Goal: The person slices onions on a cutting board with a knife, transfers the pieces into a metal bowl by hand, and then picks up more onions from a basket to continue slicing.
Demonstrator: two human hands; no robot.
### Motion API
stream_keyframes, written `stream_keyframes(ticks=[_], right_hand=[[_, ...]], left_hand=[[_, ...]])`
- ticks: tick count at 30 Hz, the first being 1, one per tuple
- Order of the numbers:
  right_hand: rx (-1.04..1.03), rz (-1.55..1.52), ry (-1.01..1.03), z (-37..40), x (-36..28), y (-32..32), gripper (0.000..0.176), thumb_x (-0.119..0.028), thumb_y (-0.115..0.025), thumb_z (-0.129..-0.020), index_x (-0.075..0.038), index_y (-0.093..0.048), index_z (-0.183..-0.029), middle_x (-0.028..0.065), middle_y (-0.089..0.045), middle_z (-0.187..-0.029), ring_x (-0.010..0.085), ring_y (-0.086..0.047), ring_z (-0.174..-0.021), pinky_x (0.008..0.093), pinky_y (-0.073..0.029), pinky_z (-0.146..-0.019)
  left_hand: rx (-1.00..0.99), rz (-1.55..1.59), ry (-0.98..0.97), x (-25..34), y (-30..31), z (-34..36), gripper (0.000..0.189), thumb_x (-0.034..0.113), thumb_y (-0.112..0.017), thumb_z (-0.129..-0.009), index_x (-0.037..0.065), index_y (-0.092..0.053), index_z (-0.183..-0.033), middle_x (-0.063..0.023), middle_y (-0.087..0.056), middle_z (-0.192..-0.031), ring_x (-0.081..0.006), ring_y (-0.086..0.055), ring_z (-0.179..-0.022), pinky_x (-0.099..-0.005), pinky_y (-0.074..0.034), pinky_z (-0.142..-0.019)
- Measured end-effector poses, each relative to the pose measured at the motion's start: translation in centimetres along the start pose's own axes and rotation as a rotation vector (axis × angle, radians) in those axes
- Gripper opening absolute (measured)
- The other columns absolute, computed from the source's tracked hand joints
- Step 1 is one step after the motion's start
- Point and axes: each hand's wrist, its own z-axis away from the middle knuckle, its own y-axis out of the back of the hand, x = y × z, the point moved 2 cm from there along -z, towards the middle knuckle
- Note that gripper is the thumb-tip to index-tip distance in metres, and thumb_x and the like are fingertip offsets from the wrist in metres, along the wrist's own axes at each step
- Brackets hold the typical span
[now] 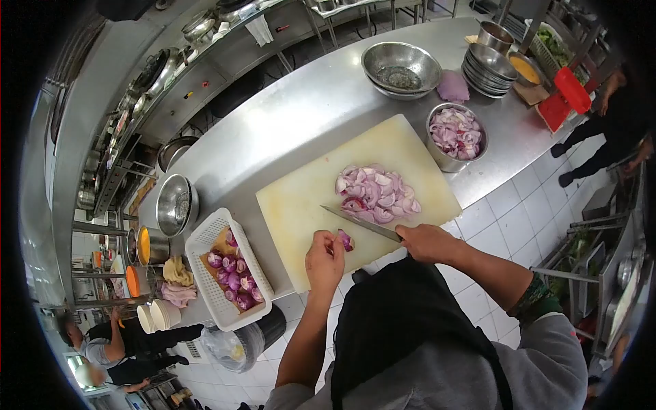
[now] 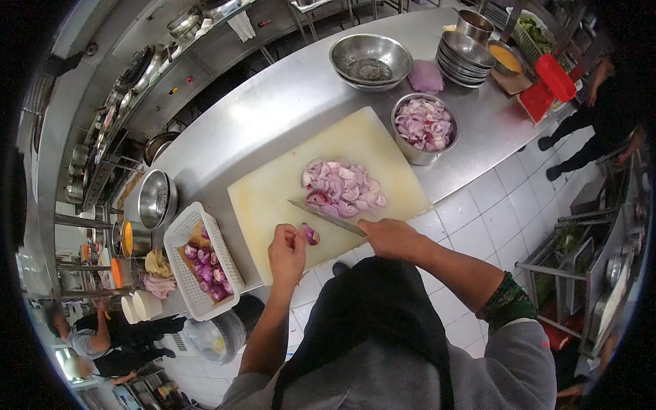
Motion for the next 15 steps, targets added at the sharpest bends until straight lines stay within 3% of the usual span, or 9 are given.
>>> stream_keyframes(ticks=[3,6,9,15], right_hand=[[0.055,-0.046,0.023,0.1,0.5,-1.3,0.022,-0.018,-0.055,-0.101,-0.002,-0.050,-0.116,0.0282,-0.068,-0.086,0.0512,-0.066,-0.088,0.0616,-0.049,-0.079],[0.046,0.034,-0.005,0.6,-0.2,-0.6,0.021,-0.016,-0.053,-0.100,-0.002,-0.050,-0.116,0.0272,-0.068,-0.082,0.0507,-0.067,-0.083,0.0609,-0.051,-0.075],[-0.007,0.072,-0.074,2.8,-2.1,1.0,0.029,-0.008,-0.054,-0.092,-0.003,-0.052,-0.121,0.0267,-0.070,-0.087,0.0474,-0.071,-0.085,0.0587,-0.053,-0.075],[-0.098,0.157,-0.133,5.9,-3.0,1.8,0.032,-0.007,-0.052,-0.094,-0.003,-0.051,-0.126,0.0260,-0.071,-0.086,0.0461,-0.072,-0.085,0.0572,-0.056,-0.073]], left_hand=[[0.019,-0.143,-0.814,0.8,1.6,-0.8,0.016,0.003,-0.069,-0.092,0.004,-0.066,-0.108,-0.0155,-0.066,-0.108,-0.0309,-0.069,-0.096,-0.0423,-0.056,-0.081],[-0.253,-0.163,-0.797,-0.5,1.7,-2.2,0.018,0.003,-0.071,-0.093,0.004,-0.069,-0.110,-0.0157,-0.064,-0.114,-0.0324,-0.069,-0.098,-0.0421,-0.056,-0.085],[-0.193,-0.093,-0.632,-1.0,0.9,-2.5,0.017,0.005,-0.075,-0.091,0.003,-0.069,-0.107,-0.0152,-0.063,-0.113,-0.0327,-0.068,-0.097,-0.0405,-0.056,-0.084],[-0.056,-0.012,-0.554,-1.6,-0.5,-2.6,0.020,0.007,-0.079,-0.089,0.002,-0.068,-0.106,-0.0137,-0.061,-0.109,-0.0287,-0.068,-0.089,-0.0374,-0.057,-0.078]])
